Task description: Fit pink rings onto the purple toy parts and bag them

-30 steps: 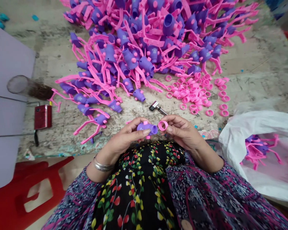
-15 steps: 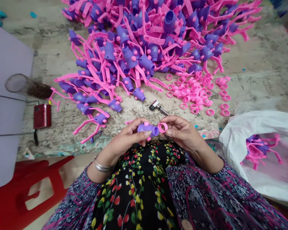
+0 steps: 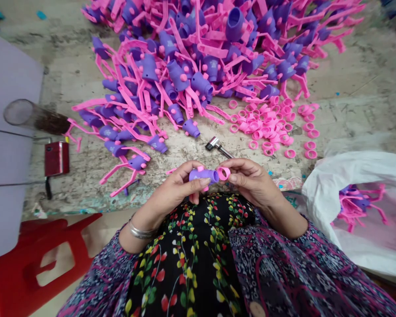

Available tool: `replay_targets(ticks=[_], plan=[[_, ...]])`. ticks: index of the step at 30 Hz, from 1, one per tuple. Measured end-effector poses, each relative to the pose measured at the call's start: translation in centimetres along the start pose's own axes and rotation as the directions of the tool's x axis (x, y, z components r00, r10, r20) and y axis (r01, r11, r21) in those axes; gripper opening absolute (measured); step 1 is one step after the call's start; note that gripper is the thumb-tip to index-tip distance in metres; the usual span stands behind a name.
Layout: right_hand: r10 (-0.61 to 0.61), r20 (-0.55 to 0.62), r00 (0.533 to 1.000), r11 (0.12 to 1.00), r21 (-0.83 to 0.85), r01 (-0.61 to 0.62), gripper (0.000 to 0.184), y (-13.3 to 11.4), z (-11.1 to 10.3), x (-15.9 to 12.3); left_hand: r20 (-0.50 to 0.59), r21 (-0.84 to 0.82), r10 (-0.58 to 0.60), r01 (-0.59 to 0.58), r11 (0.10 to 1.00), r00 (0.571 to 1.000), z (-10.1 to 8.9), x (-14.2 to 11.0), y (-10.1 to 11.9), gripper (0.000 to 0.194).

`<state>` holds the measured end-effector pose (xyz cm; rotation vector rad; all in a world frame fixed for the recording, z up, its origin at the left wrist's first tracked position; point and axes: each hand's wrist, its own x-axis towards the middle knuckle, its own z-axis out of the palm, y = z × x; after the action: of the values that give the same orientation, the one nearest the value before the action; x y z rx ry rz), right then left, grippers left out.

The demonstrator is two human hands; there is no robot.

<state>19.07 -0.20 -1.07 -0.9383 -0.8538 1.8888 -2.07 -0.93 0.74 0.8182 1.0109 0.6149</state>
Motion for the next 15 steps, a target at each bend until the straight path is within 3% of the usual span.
replay_targets(ticks=[15], plan=[[0.017,-0.009,1.0,1.0,-0.002,-0.017,0.024,0.31,-0.02,0.26,-0.075,0.11,0.045,-0.037,0.993,0.996,0.54,-0.12,0.11,0.034]])
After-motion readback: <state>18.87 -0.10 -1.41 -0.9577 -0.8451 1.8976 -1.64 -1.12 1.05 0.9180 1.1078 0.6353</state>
